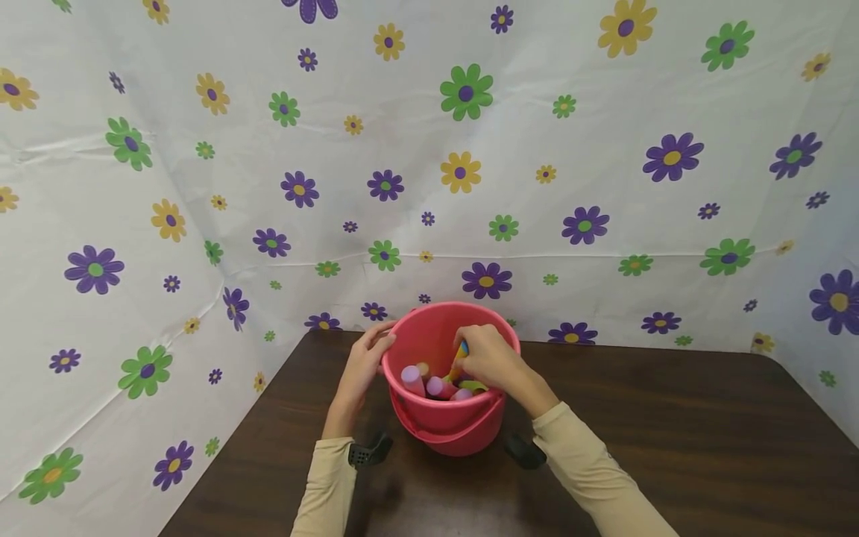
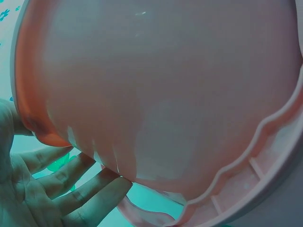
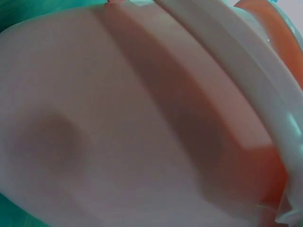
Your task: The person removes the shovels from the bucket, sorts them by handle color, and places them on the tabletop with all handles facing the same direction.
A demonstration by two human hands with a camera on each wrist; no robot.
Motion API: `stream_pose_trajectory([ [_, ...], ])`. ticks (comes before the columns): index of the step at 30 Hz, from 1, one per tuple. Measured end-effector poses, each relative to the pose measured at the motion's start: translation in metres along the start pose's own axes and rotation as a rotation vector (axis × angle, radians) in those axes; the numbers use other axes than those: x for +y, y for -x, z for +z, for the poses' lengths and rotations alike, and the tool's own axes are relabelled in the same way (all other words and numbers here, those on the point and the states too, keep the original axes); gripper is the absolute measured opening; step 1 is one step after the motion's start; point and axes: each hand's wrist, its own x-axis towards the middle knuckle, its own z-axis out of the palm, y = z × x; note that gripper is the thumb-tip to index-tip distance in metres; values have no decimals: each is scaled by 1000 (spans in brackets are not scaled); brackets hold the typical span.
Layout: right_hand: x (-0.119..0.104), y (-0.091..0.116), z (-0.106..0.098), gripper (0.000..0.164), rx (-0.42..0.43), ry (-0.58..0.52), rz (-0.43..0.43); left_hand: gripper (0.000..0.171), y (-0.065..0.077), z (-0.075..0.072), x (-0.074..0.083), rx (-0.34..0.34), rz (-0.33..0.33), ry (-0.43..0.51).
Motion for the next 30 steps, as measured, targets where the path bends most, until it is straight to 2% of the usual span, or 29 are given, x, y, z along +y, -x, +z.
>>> stream_pose_trajectory([
  [12,2,-9,0,13,-45,1,-26,40,-1,0,0,-7,-4,-8],
  [20,2,-11,0,15,-53,-20,-9,41,-18,-2,-30,20,-9,-9],
  [30,2,-6,4,17,-36,-22,7,42,-19,-1,-39,23,10,-10],
])
